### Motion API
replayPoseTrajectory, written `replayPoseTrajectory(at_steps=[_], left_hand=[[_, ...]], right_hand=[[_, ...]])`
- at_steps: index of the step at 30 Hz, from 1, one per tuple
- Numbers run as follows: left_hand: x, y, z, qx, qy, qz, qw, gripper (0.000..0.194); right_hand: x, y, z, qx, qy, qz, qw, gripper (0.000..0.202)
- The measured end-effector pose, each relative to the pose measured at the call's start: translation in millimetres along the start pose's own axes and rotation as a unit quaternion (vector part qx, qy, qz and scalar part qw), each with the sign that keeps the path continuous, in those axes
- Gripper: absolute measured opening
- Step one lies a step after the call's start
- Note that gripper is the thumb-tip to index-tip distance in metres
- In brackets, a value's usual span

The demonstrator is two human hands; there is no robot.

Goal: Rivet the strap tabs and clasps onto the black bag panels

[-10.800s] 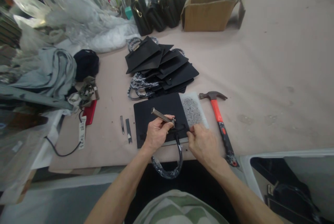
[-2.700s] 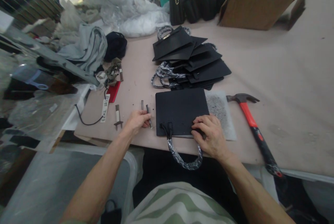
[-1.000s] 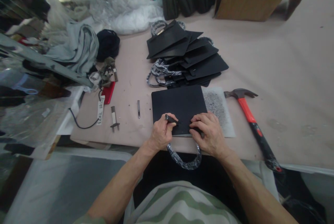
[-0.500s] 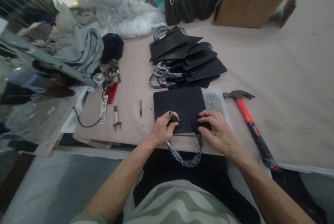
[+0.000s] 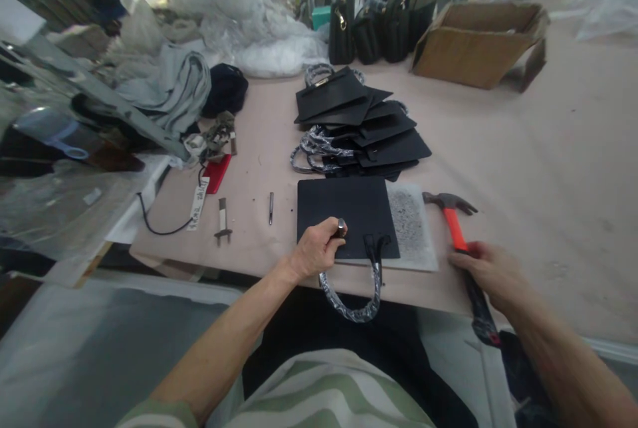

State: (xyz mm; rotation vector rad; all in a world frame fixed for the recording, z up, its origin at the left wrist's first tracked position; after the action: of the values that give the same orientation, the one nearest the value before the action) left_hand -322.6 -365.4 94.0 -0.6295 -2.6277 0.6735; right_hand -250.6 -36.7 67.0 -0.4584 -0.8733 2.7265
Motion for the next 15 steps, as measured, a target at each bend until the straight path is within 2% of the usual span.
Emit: replayPoseTrajectory(at_steps=[2, 3, 5, 6, 8, 10, 11, 13, 15], left_hand=[[0, 0.4, 0, -0.001, -0.004, 0.000, 1.000, 0.014], [0, 0.5, 1, -0.003, -0.007, 0.000, 1.000, 0.014], [0, 0.3, 1, -0.011, -0.010, -0.002, 1.000, 0.014], [1, 0.1, 0, -0.015, -0.010, -0.004, 1.000, 0.014], [1, -0.1, -1, -0.019, -0.008, -0.005, 1.000, 0.013], [1, 0.6, 0, -0.021, -0.006, -0.005, 1.000, 0.013], [1, 1.2, 1, -0.021, -0.006, -0.006, 1.000, 0.013], [0, 2.7, 3, -0.017, -0.004, -0.011, 1.000, 0.015], [0, 4.3, 6, -0.015, -0.002, -0.015, 1.000, 0.016]], right_hand=[[-6, 16, 18, 0.147, 0.029, 0.067, 0.987, 0.026], [-11, 19, 29, 0.201, 0.050, 0.078, 0.975, 0.027], [-24, 17, 54, 0.274, 0.093, 0.055, 0.956, 0.030], [-31, 12, 68, 0.281, 0.089, 0.028, 0.955, 0.032], [-45, -7, 103, 0.208, 0.007, -0.033, 0.977, 0.035], [-62, -24, 141, 0.060, -0.132, -0.085, 0.986, 0.038], [-71, -25, 159, -0.017, -0.205, -0.088, 0.975, 0.038], [-85, -12, 182, -0.137, -0.328, -0.042, 0.934, 0.036], [-93, 3, 192, -0.196, -0.398, 0.022, 0.896, 0.034]])
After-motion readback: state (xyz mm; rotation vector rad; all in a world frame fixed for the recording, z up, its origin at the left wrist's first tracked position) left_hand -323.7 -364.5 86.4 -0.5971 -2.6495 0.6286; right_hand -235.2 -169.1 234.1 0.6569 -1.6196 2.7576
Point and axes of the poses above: each hand's wrist, its own x-axis towards the middle knuckle, its own y-axis out of the palm, z = x × y, the point moved 7 cm from there along x, towards the middle knuckle, and after that the axes turned 7 degrees about -y, right-handed, at the moved point
